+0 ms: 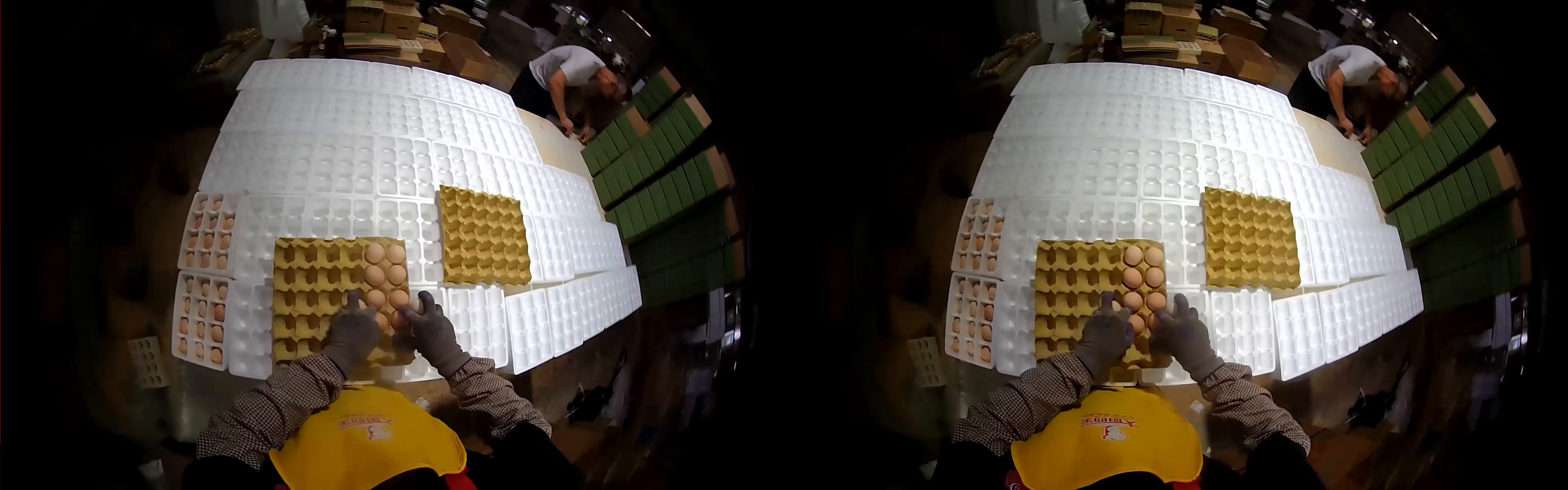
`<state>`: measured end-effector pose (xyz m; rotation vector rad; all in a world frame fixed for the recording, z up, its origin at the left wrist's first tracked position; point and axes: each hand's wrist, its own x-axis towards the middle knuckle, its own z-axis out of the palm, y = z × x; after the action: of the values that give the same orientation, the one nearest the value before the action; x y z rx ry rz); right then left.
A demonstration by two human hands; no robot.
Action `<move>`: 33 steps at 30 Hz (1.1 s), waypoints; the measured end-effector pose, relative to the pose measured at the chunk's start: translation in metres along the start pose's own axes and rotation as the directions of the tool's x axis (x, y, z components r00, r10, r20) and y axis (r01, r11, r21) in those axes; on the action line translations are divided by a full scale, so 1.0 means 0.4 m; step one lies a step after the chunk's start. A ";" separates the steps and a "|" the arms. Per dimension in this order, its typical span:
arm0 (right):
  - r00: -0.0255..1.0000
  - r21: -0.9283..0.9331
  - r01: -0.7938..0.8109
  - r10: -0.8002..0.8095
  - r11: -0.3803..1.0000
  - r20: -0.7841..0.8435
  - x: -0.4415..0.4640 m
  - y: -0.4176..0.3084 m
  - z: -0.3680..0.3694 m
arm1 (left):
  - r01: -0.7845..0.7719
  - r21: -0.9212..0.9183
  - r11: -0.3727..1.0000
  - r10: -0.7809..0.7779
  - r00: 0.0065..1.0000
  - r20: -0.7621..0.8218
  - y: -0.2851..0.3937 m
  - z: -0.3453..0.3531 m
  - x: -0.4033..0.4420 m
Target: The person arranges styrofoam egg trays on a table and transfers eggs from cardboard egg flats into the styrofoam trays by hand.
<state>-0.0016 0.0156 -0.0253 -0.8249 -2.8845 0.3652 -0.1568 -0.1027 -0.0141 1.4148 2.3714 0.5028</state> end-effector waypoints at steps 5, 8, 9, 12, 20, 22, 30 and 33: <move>1.000 -0.028 -0.002 0.001 1.000 -0.031 0.025 -0.016 0.031 | 0.007 0.151 0.988 0.007 0.996 -0.087 -0.001 0.102 -0.018; 0.998 -0.019 -0.006 0.004 1.000 -0.070 0.023 -0.040 0.010 | -0.079 0.129 0.988 0.091 0.992 -0.083 -0.029 0.076 -0.004; 0.994 0.004 -0.015 0.015 1.000 -0.110 0.021 -0.040 0.020 | -0.170 -0.024 0.985 0.168 0.984 -0.062 -0.069 0.051 0.000; 0.978 0.278 -0.151 0.184 0.949 -0.097 -0.012 0.011 0.014 | -0.111 -0.605 0.788 0.052 0.992 -0.114 -0.202 -0.146 0.032; 0.879 0.180 -0.476 0.467 0.861 0.094 0.210 -0.178 -0.091 | 0.295 -0.361 0.885 -0.423 0.832 -0.358 -0.989 -0.322 0.388; 0.872 -0.055 -0.490 0.490 0.870 -0.021 0.161 -0.134 -0.041 | 0.269 -0.193 0.944 -0.317 0.899 -0.301 -1.073 -0.301 0.449; 0.579 -0.235 -0.778 0.810 0.582 0.090 0.148 -0.232 -0.008 | -0.059 -0.157 0.986 0.021 0.972 -0.233 -0.889 -0.227 0.496; 0.417 -0.361 -0.828 0.902 0.429 0.116 0.178 -0.265 -0.002 | -0.013 -0.097 0.995 -0.002 0.989 -0.149 -0.881 -0.177 0.522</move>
<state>-0.1150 -0.0337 0.0068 -2.5485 -2.4191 0.1885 -0.5541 -0.0831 -0.1350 1.3852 2.4213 0.7391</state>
